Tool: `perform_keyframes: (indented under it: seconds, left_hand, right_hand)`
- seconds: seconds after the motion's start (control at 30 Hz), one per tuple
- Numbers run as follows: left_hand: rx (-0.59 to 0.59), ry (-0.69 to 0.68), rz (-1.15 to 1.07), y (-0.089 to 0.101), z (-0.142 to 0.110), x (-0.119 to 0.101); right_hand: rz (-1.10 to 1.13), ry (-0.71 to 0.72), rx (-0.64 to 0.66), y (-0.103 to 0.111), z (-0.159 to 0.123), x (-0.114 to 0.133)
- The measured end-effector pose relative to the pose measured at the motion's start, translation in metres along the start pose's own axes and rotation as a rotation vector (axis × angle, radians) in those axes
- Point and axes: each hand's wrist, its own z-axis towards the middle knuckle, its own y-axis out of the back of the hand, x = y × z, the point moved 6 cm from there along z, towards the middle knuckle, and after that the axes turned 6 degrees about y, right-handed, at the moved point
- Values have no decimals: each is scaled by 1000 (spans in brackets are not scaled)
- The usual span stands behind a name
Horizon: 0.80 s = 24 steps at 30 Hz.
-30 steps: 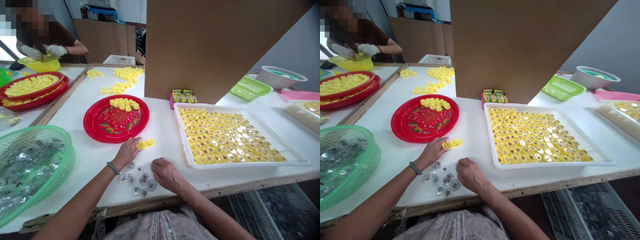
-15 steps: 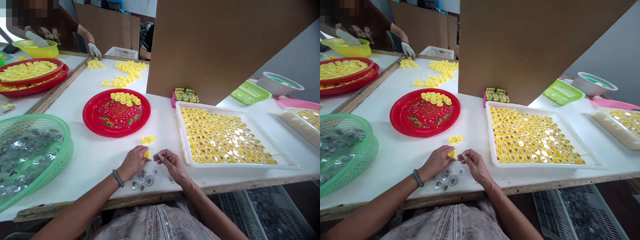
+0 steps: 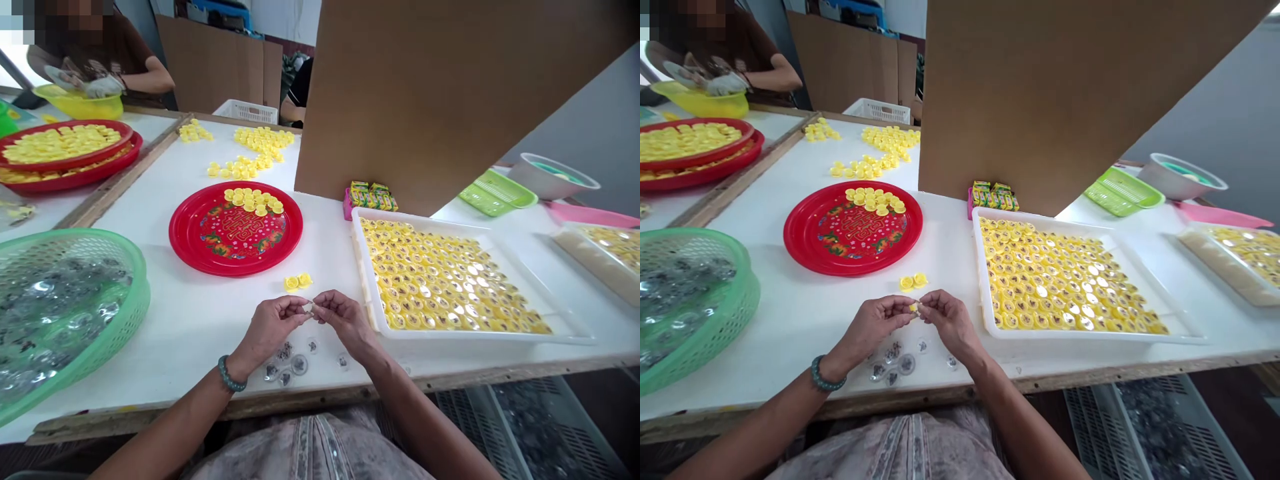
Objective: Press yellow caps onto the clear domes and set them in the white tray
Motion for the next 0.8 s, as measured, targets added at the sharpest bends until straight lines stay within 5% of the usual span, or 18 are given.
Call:
perform_keyframes:
  seconds: [0.2,0.4,0.8]
  left_hand:
    - [-67,19,-118,4,-5,1]
    - [-63,-8,-122,5,-11,0]
    - [-86,47,-321,6,-17,-2]
  right_hand:
    - [57,88,-72,-6,-8,11]
    - [-122,169,-36,-13,-14,22]
    - [-253,195,-92,-15,-23,16]
